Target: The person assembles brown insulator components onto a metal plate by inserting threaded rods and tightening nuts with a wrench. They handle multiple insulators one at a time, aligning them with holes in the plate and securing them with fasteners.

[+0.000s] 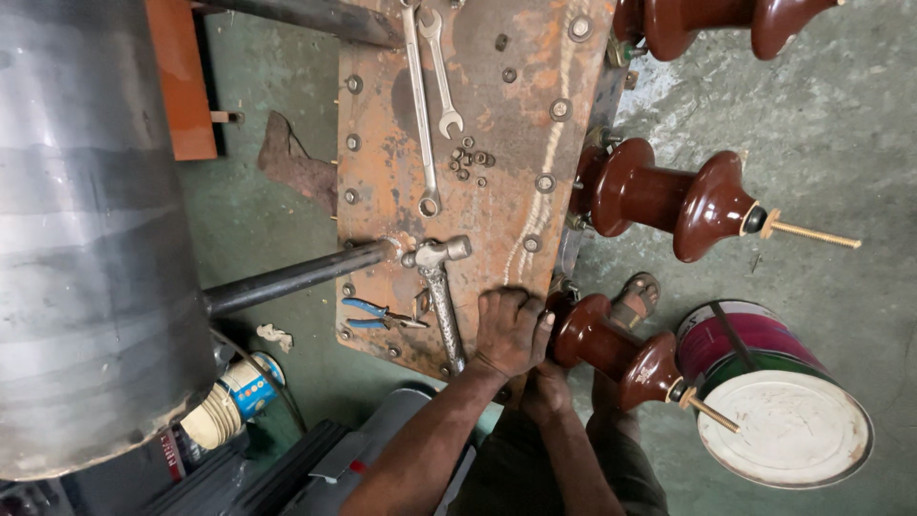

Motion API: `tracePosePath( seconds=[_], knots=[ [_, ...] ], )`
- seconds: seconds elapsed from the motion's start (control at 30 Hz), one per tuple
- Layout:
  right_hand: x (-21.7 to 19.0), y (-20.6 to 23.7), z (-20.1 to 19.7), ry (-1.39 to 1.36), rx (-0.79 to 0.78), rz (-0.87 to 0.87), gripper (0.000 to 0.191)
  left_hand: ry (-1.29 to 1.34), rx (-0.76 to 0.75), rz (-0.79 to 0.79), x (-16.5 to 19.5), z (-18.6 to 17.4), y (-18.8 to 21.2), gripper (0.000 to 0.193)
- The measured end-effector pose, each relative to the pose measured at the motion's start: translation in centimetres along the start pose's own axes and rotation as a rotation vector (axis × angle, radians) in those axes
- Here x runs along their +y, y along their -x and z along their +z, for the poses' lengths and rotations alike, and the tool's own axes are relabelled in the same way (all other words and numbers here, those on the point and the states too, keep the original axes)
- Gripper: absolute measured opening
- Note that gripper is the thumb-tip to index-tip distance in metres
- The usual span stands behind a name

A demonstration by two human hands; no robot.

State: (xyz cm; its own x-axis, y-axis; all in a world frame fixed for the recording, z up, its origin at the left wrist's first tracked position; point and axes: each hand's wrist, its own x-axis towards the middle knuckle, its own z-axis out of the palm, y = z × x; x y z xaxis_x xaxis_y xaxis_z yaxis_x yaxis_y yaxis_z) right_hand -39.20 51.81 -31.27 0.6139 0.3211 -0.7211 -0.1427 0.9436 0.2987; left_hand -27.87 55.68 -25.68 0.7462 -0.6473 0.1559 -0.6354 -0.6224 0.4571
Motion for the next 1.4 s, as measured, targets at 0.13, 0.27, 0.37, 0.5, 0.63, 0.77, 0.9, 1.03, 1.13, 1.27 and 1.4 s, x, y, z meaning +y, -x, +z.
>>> tracePosePath(
  seconds=[0.13, 0.27, 0.37, 0.5, 0.63, 0.77, 0.9, 1.03, 1.13, 1.27, 1.4],
  knots=[
    [0.1, -0.3, 0.0, 0.052, 0.028, 0.022, 0.037, -0.017, -0.007, 0.003, 0.1, 0.0, 0.0, 0.025],
    [-0.4, -0.1, 0.6, 0.077, 0.212, 0.088, 0.039, -0.022, 0.006, 0.011, 0.1, 0.2, -0.1, 0.024],
    [-0.7, 0.0, 0.9, 0.032, 0.249, 0.146, 0.045, -0.018, 0.002, 0.023, 0.1, 0.3, -0.1, 0.024],
    [-0.4, 0.0, 0.1, -0.036, 0.129, 0.115, 0.048, -0.03, -0.03, 0.016, 0.1, 0.4, 0.0, 0.025],
    [-0.1, -0.3, -1.1, -0.016, 0.131, 0.136, 0.042, -0.037, -0.021, 0.028, 0.3, 0.5, 0.0, 0.023],
    [-0.4, -0.6, -2.1, -0.003, 0.049, 0.272, 0.042, -0.023, -0.027, 0.026, 0.5, 0.4, -0.1, 0.023],
    [-0.1, -1.0, -2.5, -0.035, 0.012, 0.237, 0.036, -0.032, -0.023, 0.035, 0.4, 0.5, 0.0, 0.022],
    [0.4, -1.8, -2.9, -0.029, 0.156, 0.116, 0.027, -0.018, -0.021, 0.022, 0.3, 0.8, 0.4, 0.021],
    [0.4, -2.3, -3.2, 0.054, 0.202, 0.122, 0.027, -0.028, -0.028, 0.009, 0.3, 0.8, 0.7, 0.021],
    [0.2, -1.7, -3.9, 0.239, 0.122, 0.152, 0.023, 0.01, -0.006, 0.011, 0.5, 0.6, 0.6, 0.021],
    [-0.5, -0.4, -4.6, 0.627, 0.099, -0.01, 0.028, -0.005, 0.014, 0.043, 0.9, 0.6, 0.1, 0.018]
  ],
)
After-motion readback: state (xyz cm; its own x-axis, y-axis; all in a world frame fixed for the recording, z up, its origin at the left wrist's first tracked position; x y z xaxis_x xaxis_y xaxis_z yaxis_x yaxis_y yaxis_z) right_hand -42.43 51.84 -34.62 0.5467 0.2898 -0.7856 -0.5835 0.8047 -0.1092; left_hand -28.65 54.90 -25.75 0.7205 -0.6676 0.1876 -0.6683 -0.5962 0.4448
